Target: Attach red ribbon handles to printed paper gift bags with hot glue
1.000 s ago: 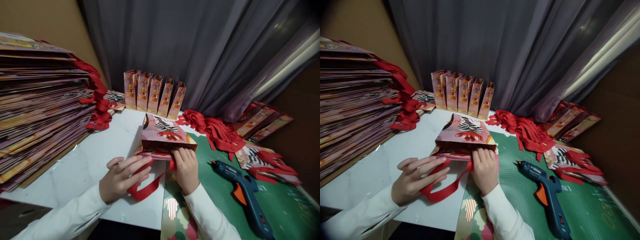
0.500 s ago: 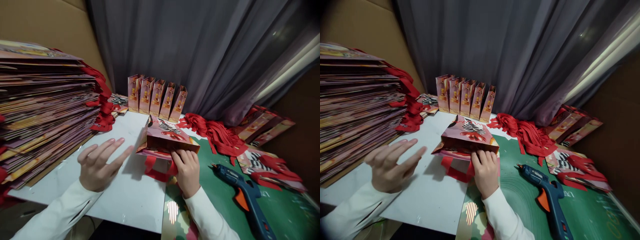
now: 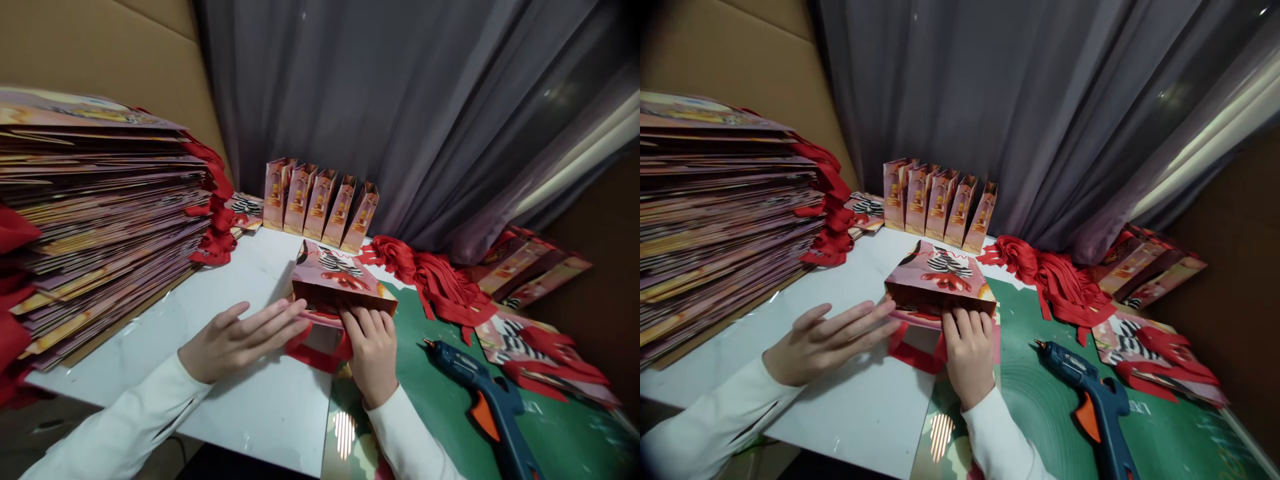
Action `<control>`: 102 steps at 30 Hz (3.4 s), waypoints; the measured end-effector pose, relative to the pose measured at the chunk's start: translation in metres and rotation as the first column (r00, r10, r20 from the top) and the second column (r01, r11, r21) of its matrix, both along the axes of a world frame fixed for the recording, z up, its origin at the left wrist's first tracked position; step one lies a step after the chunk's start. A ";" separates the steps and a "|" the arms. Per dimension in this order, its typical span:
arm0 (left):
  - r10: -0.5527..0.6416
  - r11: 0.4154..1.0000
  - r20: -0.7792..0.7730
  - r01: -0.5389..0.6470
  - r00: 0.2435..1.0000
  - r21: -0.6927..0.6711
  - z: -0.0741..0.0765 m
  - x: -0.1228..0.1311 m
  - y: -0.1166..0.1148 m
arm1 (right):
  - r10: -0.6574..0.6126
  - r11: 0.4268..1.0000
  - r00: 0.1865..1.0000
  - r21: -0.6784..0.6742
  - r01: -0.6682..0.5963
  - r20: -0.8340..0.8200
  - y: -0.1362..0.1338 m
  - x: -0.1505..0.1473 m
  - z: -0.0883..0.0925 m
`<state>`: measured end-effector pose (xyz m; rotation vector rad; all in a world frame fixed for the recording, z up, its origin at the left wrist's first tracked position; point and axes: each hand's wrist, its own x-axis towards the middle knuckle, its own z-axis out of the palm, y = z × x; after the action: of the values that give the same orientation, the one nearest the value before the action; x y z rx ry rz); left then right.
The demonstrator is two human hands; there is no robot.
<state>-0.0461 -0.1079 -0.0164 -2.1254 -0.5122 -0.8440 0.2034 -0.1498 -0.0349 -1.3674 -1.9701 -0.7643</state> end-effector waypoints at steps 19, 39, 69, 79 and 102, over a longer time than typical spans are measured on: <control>0.167 0.979 0.096 -0.177 0.981 0.099 -0.001 0.004 -0.017 | -0.009 1.000 1.000 -0.003 0.009 0.012 0.000 -0.003 0.000; -0.134 0.971 0.004 0.132 0.991 -0.199 0.002 0.034 -0.001 | 0.115 0.993 0.979 0.001 -0.117 0.166 -0.008 -0.013 0.003; -0.242 0.967 -0.152 0.226 0.958 -0.116 0.009 -0.010 0.018 | 0.086 0.995 0.968 0.031 -0.096 0.234 -0.008 0.001 0.002; -0.282 0.958 -0.067 0.277 0.957 -0.074 0.013 -0.011 0.021 | 0.145 0.988 0.975 0.033 -0.152 0.167 -0.011 0.002 0.005; -0.010 0.961 0.035 0.019 0.999 -0.275 0.024 0.018 -0.011 | 0.173 0.980 0.973 -0.125 -0.155 0.150 -0.011 -0.026 0.037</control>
<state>-0.0277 -0.1192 0.0081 -2.3732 -0.6653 -0.8583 0.1771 -0.1610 0.0016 -1.2185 -2.2508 -0.7140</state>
